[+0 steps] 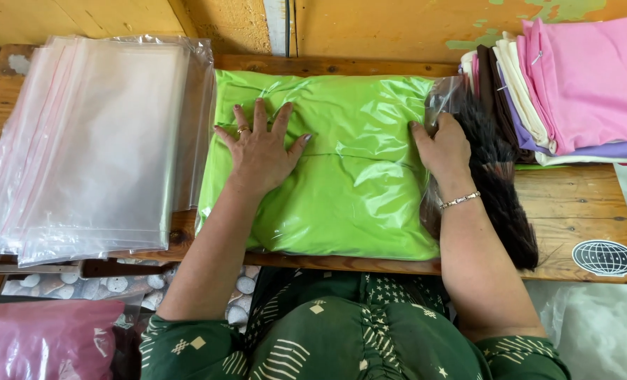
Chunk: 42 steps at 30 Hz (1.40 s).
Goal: Packaging a green fabric item into a clear plastic zip-lock bag and cleaning the surface with a duster.
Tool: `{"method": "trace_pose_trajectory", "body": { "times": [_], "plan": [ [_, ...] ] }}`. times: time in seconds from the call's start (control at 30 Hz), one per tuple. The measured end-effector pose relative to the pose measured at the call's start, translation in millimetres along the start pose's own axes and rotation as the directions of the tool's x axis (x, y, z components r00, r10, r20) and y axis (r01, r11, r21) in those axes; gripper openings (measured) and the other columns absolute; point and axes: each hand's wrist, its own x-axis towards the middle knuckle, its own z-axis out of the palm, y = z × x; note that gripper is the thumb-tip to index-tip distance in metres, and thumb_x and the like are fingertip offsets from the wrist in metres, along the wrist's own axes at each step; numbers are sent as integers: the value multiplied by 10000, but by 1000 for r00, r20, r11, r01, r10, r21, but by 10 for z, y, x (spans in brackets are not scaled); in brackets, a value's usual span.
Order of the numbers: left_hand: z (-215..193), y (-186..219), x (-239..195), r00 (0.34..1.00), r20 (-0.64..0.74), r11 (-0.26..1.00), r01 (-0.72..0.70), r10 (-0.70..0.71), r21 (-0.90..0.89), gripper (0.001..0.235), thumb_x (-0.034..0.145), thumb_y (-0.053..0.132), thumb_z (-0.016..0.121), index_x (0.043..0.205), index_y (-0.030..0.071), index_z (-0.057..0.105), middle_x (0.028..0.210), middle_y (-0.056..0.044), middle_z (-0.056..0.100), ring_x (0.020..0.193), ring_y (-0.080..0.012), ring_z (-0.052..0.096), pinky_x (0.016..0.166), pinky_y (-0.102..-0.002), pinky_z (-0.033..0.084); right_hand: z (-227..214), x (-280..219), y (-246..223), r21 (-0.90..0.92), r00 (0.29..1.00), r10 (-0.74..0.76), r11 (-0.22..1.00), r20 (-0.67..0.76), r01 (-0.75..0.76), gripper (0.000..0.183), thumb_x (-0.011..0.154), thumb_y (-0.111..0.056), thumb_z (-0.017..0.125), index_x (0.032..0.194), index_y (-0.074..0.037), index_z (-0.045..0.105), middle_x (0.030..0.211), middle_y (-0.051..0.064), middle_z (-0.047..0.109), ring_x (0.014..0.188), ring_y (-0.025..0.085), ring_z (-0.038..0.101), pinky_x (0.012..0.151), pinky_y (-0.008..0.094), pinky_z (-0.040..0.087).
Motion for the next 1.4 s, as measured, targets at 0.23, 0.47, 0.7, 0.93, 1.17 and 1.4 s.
{"method": "trace_pose_trajectory", "body": {
  "times": [0.23,0.47,0.7,0.93,1.17,1.4],
  "plan": [
    [-208,-169,-171,998,55,999,-30,27,45,673,888,564,373,1464,225,296,1505,-221,230,1370,-501,137,991,-755,74,25,147,178,295,997,-75,953,25,65,325,862,-379,715,851,-92,563,636,34,498,609,174,536,487,316,400],
    [-267,-6,-186,979,111,977,-184,172,110,685,842,448,518,1418,108,373,1481,-274,233,1355,-514,179,985,-760,63,-481,-209,-304,433,972,-193,894,135,118,378,931,-343,658,1078,-2,587,943,186,592,915,268,583,727,442,486],
    [-399,833,43,864,20,858,-503,504,109,704,850,513,540,1378,62,425,1452,-268,285,1331,-514,244,1004,-721,158,-216,99,29,737,998,-25,675,51,-20,228,932,-281,656,894,-60,615,648,35,501,529,126,525,437,252,451],
    [-52,1380,602,791,-73,793,-599,607,108,740,900,622,110,1481,171,195,1526,-148,34,1387,-408,21,1063,-667,78,-322,-62,-131,865,983,133,471,123,-172,238,818,-117,718,835,-140,482,689,15,585,533,71,511,448,194,396],
    [84,1300,582,830,114,817,-557,546,148,673,947,595,78,1510,233,134,1573,-113,66,1427,-365,-45,1094,-632,-77,-640,-199,-389,792,922,18,505,387,-343,461,919,-551,389,913,-154,624,794,4,625,683,145,628,638,282,486],
    [262,1304,730,824,147,818,-563,547,117,699,929,615,71,1509,227,126,1572,-122,35,1420,-375,-78,1077,-641,-122,-474,-180,-192,711,971,116,664,207,-231,165,912,-243,560,877,-95,625,662,9,425,614,148,560,542,322,537]
  ]
}}
